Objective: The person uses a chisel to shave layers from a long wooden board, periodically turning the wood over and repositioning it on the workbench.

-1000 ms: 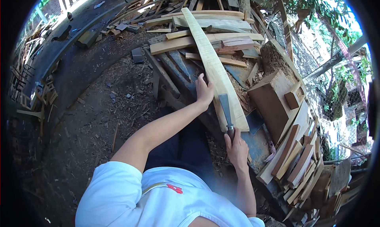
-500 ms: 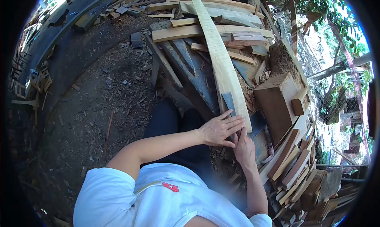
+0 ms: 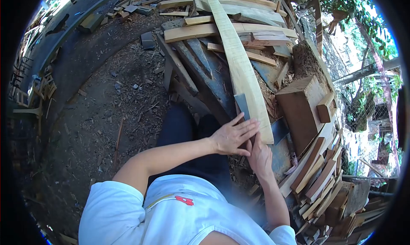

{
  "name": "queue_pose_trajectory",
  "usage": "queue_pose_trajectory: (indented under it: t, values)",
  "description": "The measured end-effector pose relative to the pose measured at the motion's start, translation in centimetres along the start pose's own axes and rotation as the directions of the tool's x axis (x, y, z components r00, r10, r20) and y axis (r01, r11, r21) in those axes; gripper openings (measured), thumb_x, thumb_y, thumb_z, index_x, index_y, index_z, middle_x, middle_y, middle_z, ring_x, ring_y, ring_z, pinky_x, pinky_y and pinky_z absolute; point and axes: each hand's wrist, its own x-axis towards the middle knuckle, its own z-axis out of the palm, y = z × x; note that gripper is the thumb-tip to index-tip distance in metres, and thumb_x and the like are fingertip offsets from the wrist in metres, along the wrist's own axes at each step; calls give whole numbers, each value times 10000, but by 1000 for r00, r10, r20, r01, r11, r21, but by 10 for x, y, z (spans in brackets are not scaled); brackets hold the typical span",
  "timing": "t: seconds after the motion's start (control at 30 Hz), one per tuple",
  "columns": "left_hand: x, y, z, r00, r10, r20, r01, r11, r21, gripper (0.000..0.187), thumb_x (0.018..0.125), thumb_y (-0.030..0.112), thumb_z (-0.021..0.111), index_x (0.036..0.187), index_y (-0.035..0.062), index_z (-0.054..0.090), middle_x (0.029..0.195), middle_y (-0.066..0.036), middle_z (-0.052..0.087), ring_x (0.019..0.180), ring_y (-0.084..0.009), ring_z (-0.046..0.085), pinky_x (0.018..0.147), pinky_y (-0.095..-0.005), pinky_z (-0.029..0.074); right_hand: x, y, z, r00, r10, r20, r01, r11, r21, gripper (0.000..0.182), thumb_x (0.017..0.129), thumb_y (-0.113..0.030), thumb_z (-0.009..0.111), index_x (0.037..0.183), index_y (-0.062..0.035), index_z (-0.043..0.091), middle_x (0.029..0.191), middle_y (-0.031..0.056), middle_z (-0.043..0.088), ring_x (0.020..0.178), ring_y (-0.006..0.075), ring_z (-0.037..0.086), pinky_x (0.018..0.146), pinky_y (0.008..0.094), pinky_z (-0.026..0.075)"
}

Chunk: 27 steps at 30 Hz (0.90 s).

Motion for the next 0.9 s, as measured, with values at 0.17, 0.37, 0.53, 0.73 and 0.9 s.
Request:
queue_pose_trajectory:
  t: [0.17,0.37,0.53,0.73,0.9]
  values:
    - [-8,3,3,998,-42,-41,36,991,-132,779,923,622,438,1466,70,353,1530,-152,330,1448,-276,274,1193,-510,150,-7,-2,-5,999,-19,-32,18,1000,-20,453,949,-256,559,1292,13,433,776,238,670,681,424,663,586,506,526]
    - [-32,-6,7,579,-812,-76,620,498,-606,473,924,246,607,1330,27,503,1422,-173,474,1209,-265,568,1015,-380,448,42,-13,-22,988,-119,-96,105,984,-144,363,956,-287,555,1177,-11,472,711,208,666,626,392,668,549,483,533]
    - [-7,11,21,400,-810,429,662,-68,-746,402,867,333,737,892,-65,695,756,-117,718,623,-140,693,569,-248,574,22,-14,-20,998,-57,-38,48,976,-214,381,957,-288,554,1181,8,469,694,192,661,614,379,669,539,469,535]
    - [0,8,20,481,-821,309,724,174,-667,376,865,310,731,738,-41,697,657,-99,702,586,-141,697,551,-255,558,-9,-11,-20,999,3,-37,-11,970,-241,385,957,-288,556,1186,6,462,703,213,653,617,396,664,527,479,530]
    - [2,4,12,517,-790,330,767,256,-588,368,866,338,693,712,4,703,604,-65,679,590,-165,692,604,-295,545,68,-38,-26,994,-77,-82,55,968,-245,328,971,-324,528,1109,-34,458,648,201,642,615,398,664,518,486,530]
